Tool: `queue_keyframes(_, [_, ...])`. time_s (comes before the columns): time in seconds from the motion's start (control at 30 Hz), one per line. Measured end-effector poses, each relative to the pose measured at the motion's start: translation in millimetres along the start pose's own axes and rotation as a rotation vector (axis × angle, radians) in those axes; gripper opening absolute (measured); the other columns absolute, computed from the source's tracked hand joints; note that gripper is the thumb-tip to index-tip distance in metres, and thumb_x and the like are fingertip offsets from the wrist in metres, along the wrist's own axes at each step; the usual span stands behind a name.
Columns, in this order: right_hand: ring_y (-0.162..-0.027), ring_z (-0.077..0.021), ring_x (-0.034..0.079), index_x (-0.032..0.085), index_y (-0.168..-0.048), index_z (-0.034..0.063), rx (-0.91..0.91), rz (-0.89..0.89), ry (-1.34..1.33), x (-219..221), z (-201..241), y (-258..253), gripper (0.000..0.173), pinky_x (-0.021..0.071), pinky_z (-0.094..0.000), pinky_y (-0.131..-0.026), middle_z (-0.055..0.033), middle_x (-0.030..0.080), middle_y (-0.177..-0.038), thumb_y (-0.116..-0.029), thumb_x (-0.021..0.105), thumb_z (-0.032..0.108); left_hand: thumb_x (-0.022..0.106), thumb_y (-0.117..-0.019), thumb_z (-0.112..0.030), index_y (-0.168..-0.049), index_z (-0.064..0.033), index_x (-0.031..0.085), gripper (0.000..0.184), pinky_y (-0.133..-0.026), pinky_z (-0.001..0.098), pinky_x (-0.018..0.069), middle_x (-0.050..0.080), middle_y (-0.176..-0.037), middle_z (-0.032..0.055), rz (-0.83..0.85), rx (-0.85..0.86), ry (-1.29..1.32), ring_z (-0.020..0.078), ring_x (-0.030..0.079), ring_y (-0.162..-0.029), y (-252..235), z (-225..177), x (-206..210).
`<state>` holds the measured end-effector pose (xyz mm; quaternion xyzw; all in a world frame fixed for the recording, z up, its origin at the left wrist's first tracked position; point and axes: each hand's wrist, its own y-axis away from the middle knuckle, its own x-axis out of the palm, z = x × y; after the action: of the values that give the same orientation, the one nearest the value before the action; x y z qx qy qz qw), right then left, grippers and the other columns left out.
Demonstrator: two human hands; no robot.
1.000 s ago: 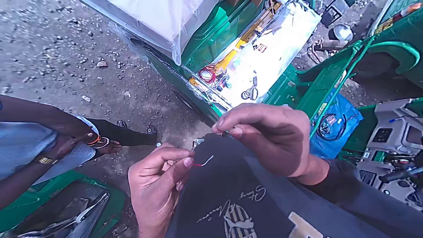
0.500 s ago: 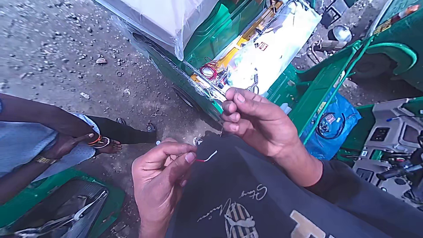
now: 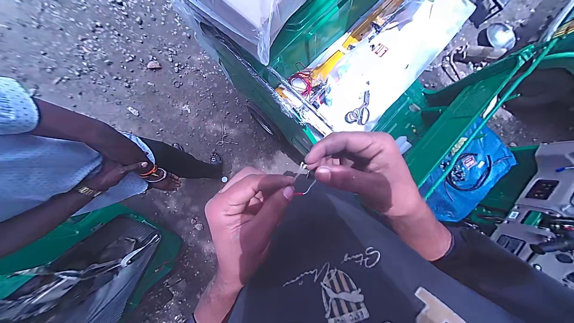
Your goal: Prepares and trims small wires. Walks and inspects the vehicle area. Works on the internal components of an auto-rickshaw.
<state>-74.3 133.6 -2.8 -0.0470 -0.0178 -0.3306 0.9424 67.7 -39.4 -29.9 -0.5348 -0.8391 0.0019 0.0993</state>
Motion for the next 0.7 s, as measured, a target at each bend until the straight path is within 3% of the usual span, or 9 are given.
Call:
queue_keyframes(0.37, [-0.074,-0.0151,0.066,0.073,-0.104,-0.0041,0.059,-0.033,-0.044,9,-8,1,0.012,0.059,-0.0268,-0.063,-0.0108,0.071,-0.09,-0.0931,0.071,0.001,0.072,-0.091,-0.006,-0.099,-0.0049,0.078,0.01,-0.06,0.0242,0.0581,0.073,-0.086,0.0019,-0.086,0.21,-0.398,0.0099,0.067,-0.069,4,5,4])
queue_keyframes(0.7, [-0.07,-0.0131,0.065,0.073,-0.1,-0.0031,0.067,-0.051,-0.03,-1,-13,0,0.008,0.0559,-0.0249,-0.058,-0.009,0.071,-0.085,-0.0933,0.071,0.001,0.07,-0.0932,-0.009,-0.101,-0.0074,0.078,0.012,-0.069,0.0267,0.0598,0.075,-0.09,0.0004,-0.1,0.25,-0.512,0.009,0.069,-0.077,1,13,14])
